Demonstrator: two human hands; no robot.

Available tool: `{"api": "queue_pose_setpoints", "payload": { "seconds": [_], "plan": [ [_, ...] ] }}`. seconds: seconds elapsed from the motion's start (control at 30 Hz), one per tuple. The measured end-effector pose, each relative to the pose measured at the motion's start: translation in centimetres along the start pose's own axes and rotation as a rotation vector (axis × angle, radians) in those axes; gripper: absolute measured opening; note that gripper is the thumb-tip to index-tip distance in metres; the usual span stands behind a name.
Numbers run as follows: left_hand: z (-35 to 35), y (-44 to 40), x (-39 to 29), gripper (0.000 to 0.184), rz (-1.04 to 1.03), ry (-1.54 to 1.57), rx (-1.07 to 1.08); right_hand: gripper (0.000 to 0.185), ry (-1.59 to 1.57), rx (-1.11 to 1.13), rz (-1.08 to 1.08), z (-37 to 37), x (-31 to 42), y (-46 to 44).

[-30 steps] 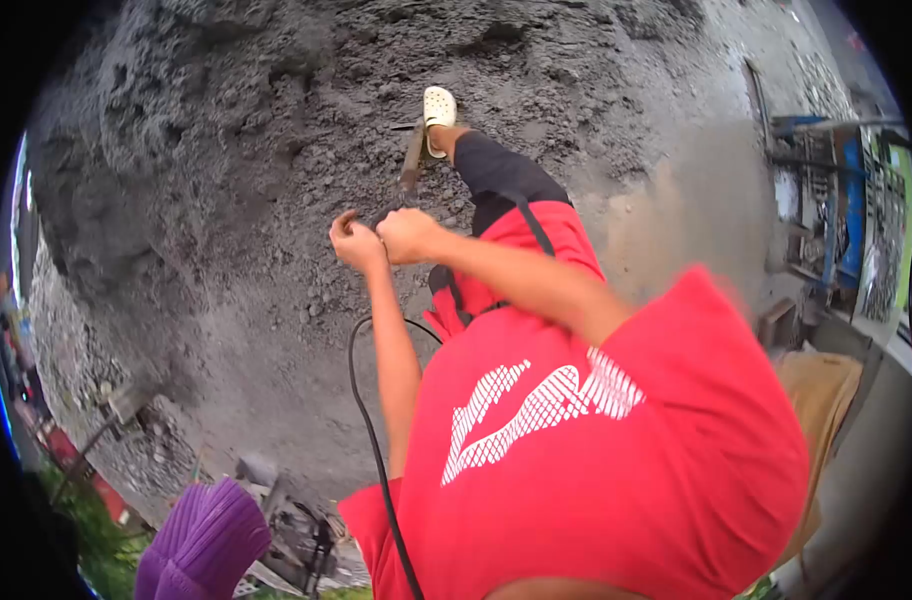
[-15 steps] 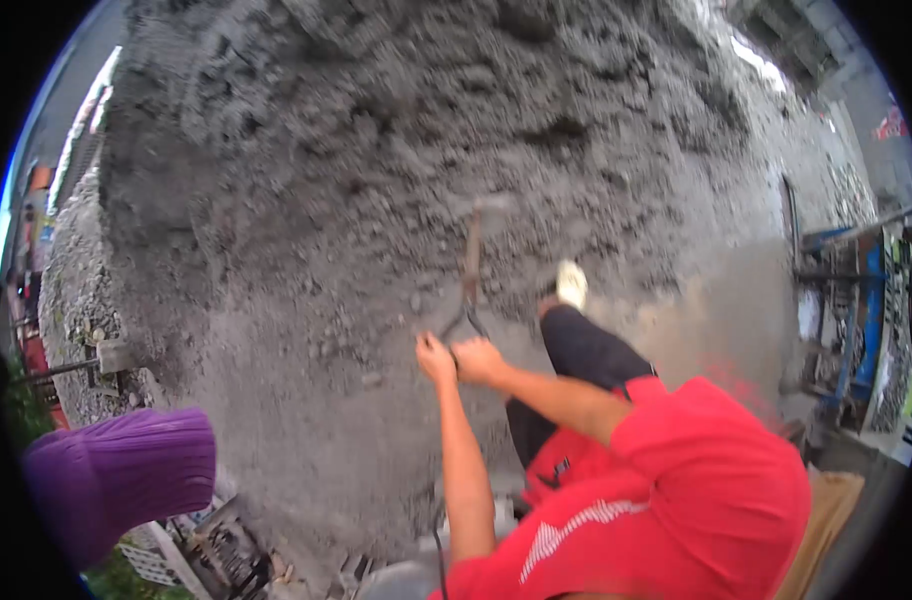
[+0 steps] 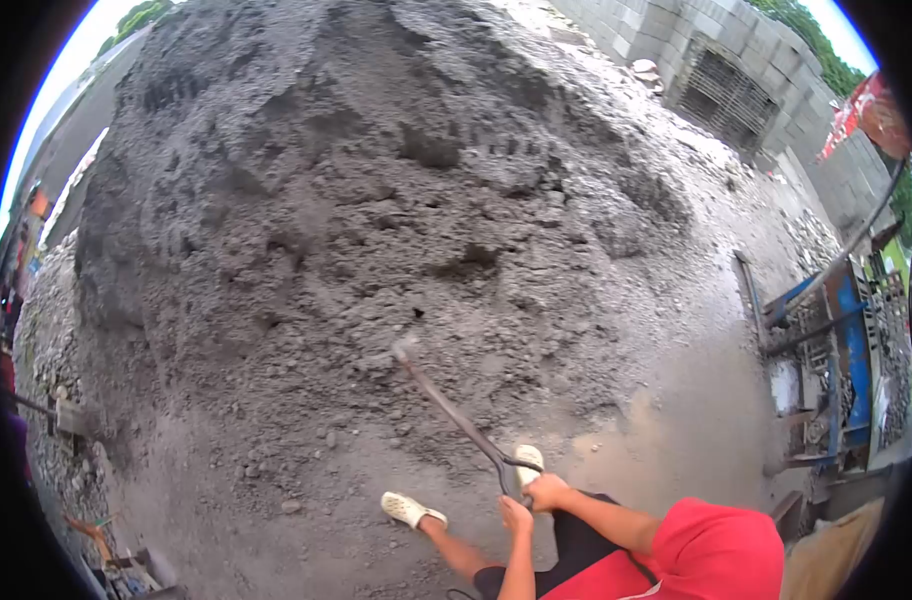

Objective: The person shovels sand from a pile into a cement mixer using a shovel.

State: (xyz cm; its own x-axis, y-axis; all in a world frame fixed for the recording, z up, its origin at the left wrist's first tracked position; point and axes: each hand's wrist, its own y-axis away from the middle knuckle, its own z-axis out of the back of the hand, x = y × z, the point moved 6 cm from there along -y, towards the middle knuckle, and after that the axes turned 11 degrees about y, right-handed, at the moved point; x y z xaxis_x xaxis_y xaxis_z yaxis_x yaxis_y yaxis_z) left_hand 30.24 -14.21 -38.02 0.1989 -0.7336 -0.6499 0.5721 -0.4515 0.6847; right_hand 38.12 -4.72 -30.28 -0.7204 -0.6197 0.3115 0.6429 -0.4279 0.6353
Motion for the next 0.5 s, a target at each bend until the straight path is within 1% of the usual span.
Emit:
{"api": "queue_pose_setpoints", "payload": {
  "seconds": [0.03,0.07,0.1,0.17,0.23,0.3,0.37,0.4,0.43,0.47,0.5],
  "plan": [
    [-3.5,-0.4,1.3,0.06,-0.061,0.24,-0.038,0.029,-0.004,-0.081,-0.035,3.2,-1.8,1.9],
    [-5.7,0.6,-0.4,0.06,0.037,0.52,0.089,0.026,-0.04,-0.255,-0.011,5.8,-3.3,3.4],
    [-6.4,0.9,-3.7,0.06,0.132,0.793,0.209,0.024,-0.08,-0.438,0.021,8.1,-3.9,4.7],
    [-5.1,2.6,-10.9,0.059,0.112,0.991,0.245,0.029,-0.117,-0.489,-0.01,11.2,-3.4,6.6],
    [-3.6,1.7,-12.9,0.06,0.303,1.015,0.256,0.03,-0.089,-0.459,-0.035,10.8,-2.5,6.9],
    [-2.9,-1.7,-12.2,0.066,0.335,0.762,0.517,0.03,-0.136,-0.557,0.015,10.4,-1.7,7.7],
    [-2.8,-5.6,-10.5,0.074,0.361,0.567,0.652,0.029,-0.162,-0.59,0.011,9.6,-1.3,9.0],
    [-2.8,-9.0,-7.7,0.084,0.408,0.47,0.59,0.026,-0.182,-0.581,0.007,9.6,-1.7,9.8],
    [-3.3,-8.6,-9.7,0.091,0.344,0.399,0.536,0.025,-0.17,-0.563,-0.019,9.3,-2.3,10.5],
    [-4.1,-9.9,-9.8,0.092,0.362,0.423,0.576,0.024,-0.169,-0.524,-0.03,8.8,-2.5,11.3],
    [-5.2,-10.6,-9.8,0.044,0.43,0.632,0.462,0.022,-0.218,-0.533,-0.039,8.3,-2.8,12.3]
  ]
}}
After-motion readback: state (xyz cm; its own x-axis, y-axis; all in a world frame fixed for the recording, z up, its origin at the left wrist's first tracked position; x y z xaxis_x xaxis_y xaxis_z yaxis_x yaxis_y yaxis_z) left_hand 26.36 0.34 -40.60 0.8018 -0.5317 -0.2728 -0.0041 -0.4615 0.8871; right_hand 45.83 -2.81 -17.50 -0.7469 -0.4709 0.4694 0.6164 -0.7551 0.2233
